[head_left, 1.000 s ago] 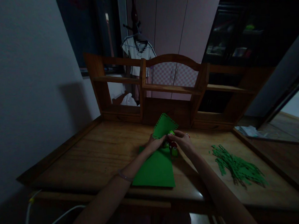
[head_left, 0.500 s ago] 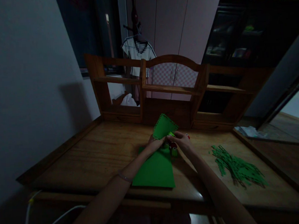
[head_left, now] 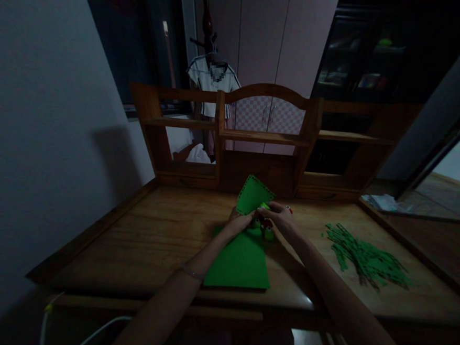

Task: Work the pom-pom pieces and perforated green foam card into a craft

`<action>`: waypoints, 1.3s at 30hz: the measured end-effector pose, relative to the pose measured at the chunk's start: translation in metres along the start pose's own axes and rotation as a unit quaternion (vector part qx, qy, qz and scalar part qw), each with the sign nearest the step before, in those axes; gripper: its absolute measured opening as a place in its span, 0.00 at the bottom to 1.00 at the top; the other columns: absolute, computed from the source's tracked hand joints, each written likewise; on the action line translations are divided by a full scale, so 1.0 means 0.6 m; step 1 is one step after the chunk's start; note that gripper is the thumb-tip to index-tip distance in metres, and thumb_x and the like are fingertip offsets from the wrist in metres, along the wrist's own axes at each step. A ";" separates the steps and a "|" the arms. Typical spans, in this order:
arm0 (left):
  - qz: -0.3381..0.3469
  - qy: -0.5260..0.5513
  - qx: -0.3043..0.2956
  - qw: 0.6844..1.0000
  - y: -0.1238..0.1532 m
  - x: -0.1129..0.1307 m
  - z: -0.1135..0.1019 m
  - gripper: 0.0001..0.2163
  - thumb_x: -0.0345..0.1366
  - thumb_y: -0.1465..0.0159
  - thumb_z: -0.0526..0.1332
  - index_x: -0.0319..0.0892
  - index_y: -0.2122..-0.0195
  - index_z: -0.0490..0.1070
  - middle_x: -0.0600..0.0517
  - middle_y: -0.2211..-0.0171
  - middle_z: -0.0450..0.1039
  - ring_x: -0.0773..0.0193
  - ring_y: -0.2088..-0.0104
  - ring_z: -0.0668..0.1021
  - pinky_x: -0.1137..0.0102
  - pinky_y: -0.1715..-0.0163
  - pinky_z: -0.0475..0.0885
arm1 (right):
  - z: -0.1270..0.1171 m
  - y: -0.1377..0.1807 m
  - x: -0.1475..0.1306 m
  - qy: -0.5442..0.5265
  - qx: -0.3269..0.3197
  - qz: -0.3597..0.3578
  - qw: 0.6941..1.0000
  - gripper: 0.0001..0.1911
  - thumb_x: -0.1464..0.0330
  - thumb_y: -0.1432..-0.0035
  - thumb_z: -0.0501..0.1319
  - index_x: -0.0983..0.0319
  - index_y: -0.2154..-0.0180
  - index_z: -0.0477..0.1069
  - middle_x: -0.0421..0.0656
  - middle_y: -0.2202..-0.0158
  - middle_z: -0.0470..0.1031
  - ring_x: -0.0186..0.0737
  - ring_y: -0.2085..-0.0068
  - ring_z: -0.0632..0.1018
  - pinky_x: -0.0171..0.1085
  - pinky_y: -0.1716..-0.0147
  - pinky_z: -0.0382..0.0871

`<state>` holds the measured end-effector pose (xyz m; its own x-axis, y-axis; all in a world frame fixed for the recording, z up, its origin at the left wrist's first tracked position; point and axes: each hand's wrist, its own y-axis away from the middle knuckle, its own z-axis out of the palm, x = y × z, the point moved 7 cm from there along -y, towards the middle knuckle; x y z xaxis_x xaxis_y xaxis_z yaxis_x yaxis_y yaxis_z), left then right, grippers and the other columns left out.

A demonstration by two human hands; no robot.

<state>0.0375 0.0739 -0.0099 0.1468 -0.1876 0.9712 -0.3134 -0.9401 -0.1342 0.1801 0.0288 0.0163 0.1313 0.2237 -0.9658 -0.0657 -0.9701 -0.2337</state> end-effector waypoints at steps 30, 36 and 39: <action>0.046 0.017 -0.042 0.998 -0.012 -0.008 0.012 0.16 0.43 0.43 0.61 0.42 0.56 0.75 0.50 0.55 0.76 0.58 0.52 0.76 0.69 0.50 0.69 | 0.004 0.000 0.002 -0.034 0.000 0.016 0.999 0.20 0.55 0.58 0.69 0.63 0.66 0.74 0.44 0.66 0.77 0.41 0.65 0.76 0.36 0.65 0.67; 0.046 -0.026 -0.034 0.998 -0.007 0.002 0.007 0.15 0.44 0.43 0.60 0.42 0.58 0.75 0.50 0.56 0.76 0.59 0.50 0.75 0.70 0.48 0.67 | 0.006 0.003 -0.005 -0.038 0.002 0.008 0.999 0.18 0.57 0.57 0.69 0.61 0.66 0.74 0.43 0.67 0.77 0.41 0.66 0.76 0.36 0.65 0.68; 0.059 -0.059 -0.021 0.996 -0.009 0.002 0.006 0.16 0.46 0.44 0.61 0.41 0.59 0.75 0.49 0.56 0.76 0.58 0.52 0.75 0.68 0.48 0.67 | 0.008 0.003 -0.007 -0.039 -0.008 0.008 0.999 0.18 0.57 0.56 0.69 0.62 0.65 0.74 0.44 0.66 0.77 0.41 0.66 0.76 0.37 0.64 0.68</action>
<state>0.0428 0.0774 -0.0085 0.2154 -0.3307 0.9188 -0.3739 -0.8972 -0.2352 0.1746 0.0264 0.0190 0.0520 0.2135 -0.9756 -0.0505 -0.9751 -0.2161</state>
